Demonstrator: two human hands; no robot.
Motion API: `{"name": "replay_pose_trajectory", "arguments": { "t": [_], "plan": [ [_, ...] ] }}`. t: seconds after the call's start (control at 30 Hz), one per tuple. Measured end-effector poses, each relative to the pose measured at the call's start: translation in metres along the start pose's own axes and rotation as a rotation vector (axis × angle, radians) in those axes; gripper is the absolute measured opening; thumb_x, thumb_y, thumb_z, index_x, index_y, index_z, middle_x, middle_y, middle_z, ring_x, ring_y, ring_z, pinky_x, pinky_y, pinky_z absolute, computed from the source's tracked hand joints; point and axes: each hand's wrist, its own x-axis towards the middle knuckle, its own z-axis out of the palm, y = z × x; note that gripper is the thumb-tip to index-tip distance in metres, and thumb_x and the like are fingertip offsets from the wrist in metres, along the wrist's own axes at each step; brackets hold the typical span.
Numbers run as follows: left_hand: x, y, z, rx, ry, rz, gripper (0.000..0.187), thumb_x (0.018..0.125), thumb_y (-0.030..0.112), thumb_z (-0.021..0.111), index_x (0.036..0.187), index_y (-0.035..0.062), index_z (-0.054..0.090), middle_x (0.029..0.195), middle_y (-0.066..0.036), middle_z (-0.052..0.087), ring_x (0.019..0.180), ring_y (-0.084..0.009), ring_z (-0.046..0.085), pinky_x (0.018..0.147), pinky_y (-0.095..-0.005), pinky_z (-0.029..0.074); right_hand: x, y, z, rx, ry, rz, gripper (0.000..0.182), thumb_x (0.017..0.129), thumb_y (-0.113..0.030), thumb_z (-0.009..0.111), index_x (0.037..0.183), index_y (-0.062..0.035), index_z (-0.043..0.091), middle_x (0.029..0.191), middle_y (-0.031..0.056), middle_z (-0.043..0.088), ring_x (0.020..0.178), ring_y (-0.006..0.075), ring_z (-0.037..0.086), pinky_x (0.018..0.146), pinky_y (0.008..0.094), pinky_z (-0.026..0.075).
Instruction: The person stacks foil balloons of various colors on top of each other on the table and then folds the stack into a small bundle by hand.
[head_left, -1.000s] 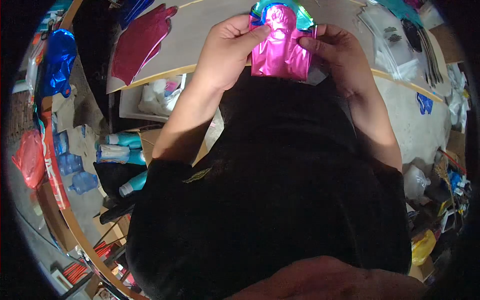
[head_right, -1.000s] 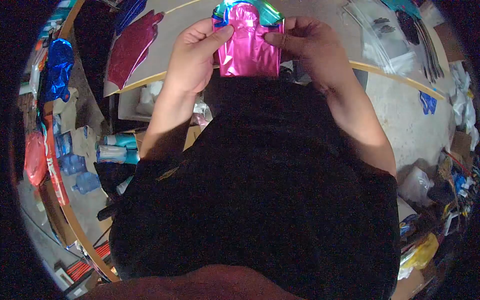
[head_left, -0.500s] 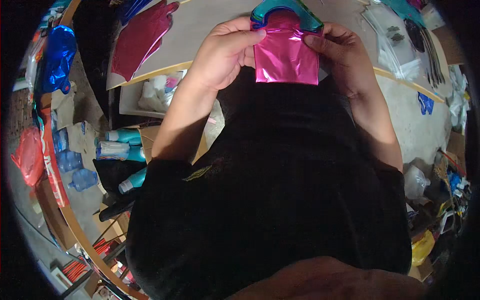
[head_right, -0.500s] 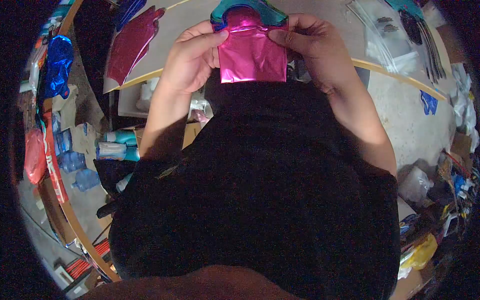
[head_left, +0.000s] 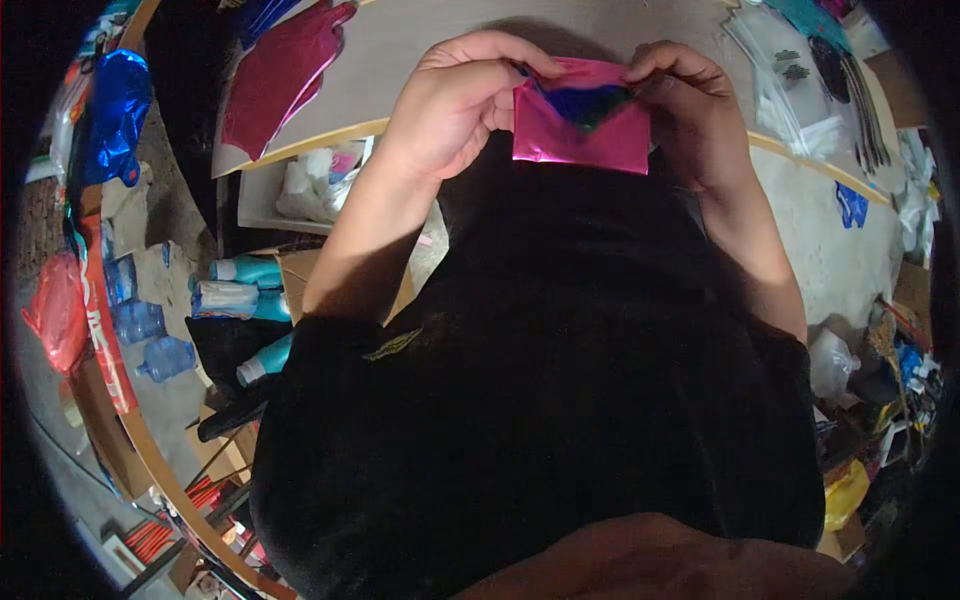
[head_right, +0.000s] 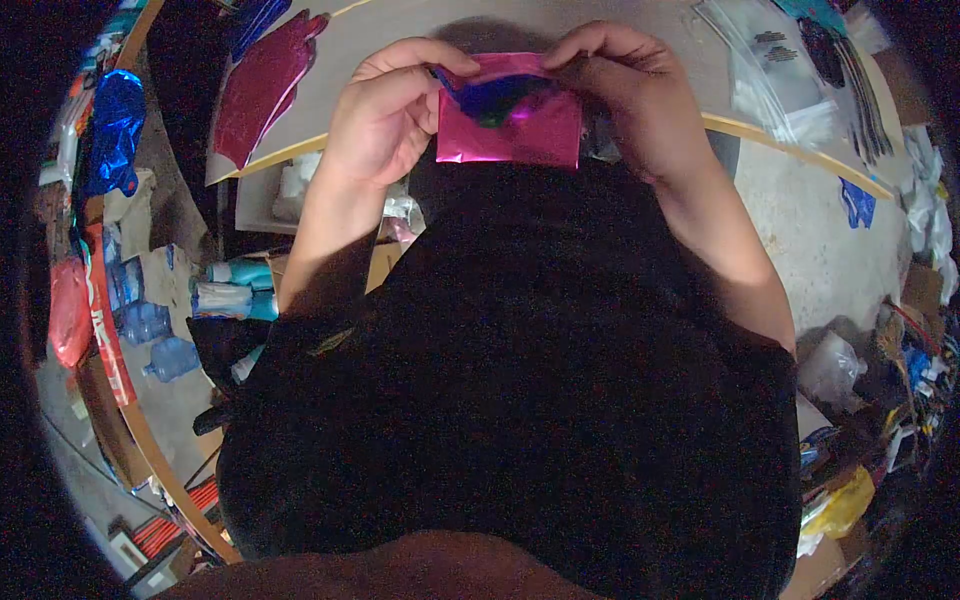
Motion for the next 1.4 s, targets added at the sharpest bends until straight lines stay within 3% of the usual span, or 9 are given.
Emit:
{"name": "replay_pose_trajectory", "arguments": {
  "t": [0.53, 0.6, 0.77, 0.83, 0.93, 1.03, 1.17, 1.23, 1.4],
  "plan": [
    [0.003, 0.008, -0.002, -0.067, -0.098, 0.003, 0.024, 0.103, 0.012, 0.057, 0.115, -0.0061, 0.067, 0.093, -0.014, 0.075, 0.079, -0.0177, 0.074, 0.073, -0.0293, 0.061, 0.004, -0.006, -0.003, -0.528, -0.130, -0.304, 0.020, 0.086, 0.015, 0.053, 0.083, -0.0015, 0.063, 0.090, 0.0039, 0.057, 0.084, 0.0130, 0.055, 0.073, 0.0244, 0.043],
    [0.008, -0.005, 0.002, 0.456, 0.126, 0.109, 0.022, 0.099, 0.006, 0.068, 0.119, -0.0007, 0.065, 0.092, -0.007, 0.075, 0.074, -0.0089, 0.069, 0.061, -0.0226, 0.053, 0.004, -0.006, -0.005, -0.504, -0.119, -0.225, 0.021, 0.085, 0.017, 0.051, 0.083, -0.0006, 0.063, 0.090, 0.0045, 0.057, 0.085, 0.0137, 0.056, 0.075, 0.0246, 0.044],
    [0.017, 0.000, 0.010, 0.288, 0.146, 0.089, 0.032, 0.097, -0.011, 0.065, 0.126, 0.0005, 0.059, 0.092, -0.003, 0.072, 0.076, -0.0037, 0.060, 0.066, -0.0183, 0.047, 0.009, -0.013, -0.014, -0.474, -0.133, -0.234, 0.017, 0.091, 0.009, 0.053, 0.094, 0.0009, 0.067, 0.104, 0.0089, 0.064, 0.098, 0.0166, 0.062, 0.083, 0.0270, 0.049],
    [0.035, -0.015, -0.020, 0.425, -0.358, 0.669, 0.030, 0.098, -0.010, 0.064, 0.126, 0.0003, 0.060, 0.087, -0.001, 0.071, 0.071, -0.0025, 0.057, 0.064, -0.0174, 0.044, 0.011, -0.024, -0.016, -0.474, -0.140, -0.219, 0.018, 0.094, 0.005, 0.053, 0.100, 0.0011, 0.069, 0.112, 0.0112, 0.066, 0.105, 0.0176, 0.063, 0.087, 0.0280, 0.051],
    [0.032, -0.010, -0.015, 0.477, -0.372, 0.691, 0.030, 0.098, -0.010, 0.064, 0.126, -0.0005, 0.061, 0.087, 0.000, 0.072, 0.071, -0.0018, 0.057, 0.064, -0.0172, 0.044, 0.013, -0.035, -0.014, -0.058, -0.058, 0.009, 0.021, 0.102, -0.008, 0.056, 0.115, 0.0008, 0.070, 0.121, 0.0131, 0.069, 0.113, 0.0176, 0.065, 0.091, 0.0323, 0.053],
    [0.007, 0.004, 0.016, 0.414, 0.127, 0.104, 0.031, 0.098, -0.009, 0.064, 0.127, -0.0011, 0.061, 0.089, 0.000, 0.072, 0.072, -0.0017, 0.057, 0.064, -0.0171, 0.044, 0.015, -0.036, -0.005, -0.342, 0.030, 0.193, 0.022, 0.104, -0.013, 0.063, 0.121, -0.0006, 0.070, 0.116, 0.0102, 0.073, 0.107, 0.0157, 0.069, 0.090, 0.0326, 0.056],
    [0.014, -0.001, 0.010, 0.361, 0.159, 0.073, 0.031, 0.098, -0.009, 0.064, 0.128, -0.0012, 0.060, 0.090, -0.001, 0.073, 0.074, -0.0019, 0.058, 0.066, -0.0171, 0.045, 0.016, -0.029, -0.003, -0.444, -0.071, 0.248, 0.023, 0.099, -0.008, 0.071, 0.120, -0.0004, 0.070, 0.106, 0.0055, 0.075, 0.096, 0.0137, 0.071, 0.086, 0.0290, 0.058],
    [0.030, 0.004, 0.010, 0.551, -0.386, 0.740, 0.031, 0.099, -0.009, 0.063, 0.129, -0.0010, 0.061, 0.096, -0.002, 0.076, 0.078, -0.0020, 0.061, 0.069, -0.0171, 0.047, 0.016, -0.028, -0.005, -0.428, -0.050, 0.282, 0.022, 0.098, -0.006, 0.072, 0.119, -0.0005, 0.070, 0.104, 0.0051, 0.075, 0.093, 0.0130, 0.071, 0.084, 0.0274, 0.058],
    [0.010, -0.006, 0.021, 0.392, 0.115, 0.058, 0.024, 0.092, -0.002, 0.075, 0.116, -0.0014, 0.070, 0.092, -0.005, 0.076, 0.076, -0.0075, 0.069, 0.067, -0.0228, 0.055, 0.015, -0.017, -0.005, -0.511, 0.011, 0.171, 0.018, 0.099, -0.006, 0.071, 0.116, -0.0007, 0.071, 0.102, 0.0046, 0.075, 0.089, 0.0115, 0.071, 0.080, 0.0268, 0.058]
  ]
}}
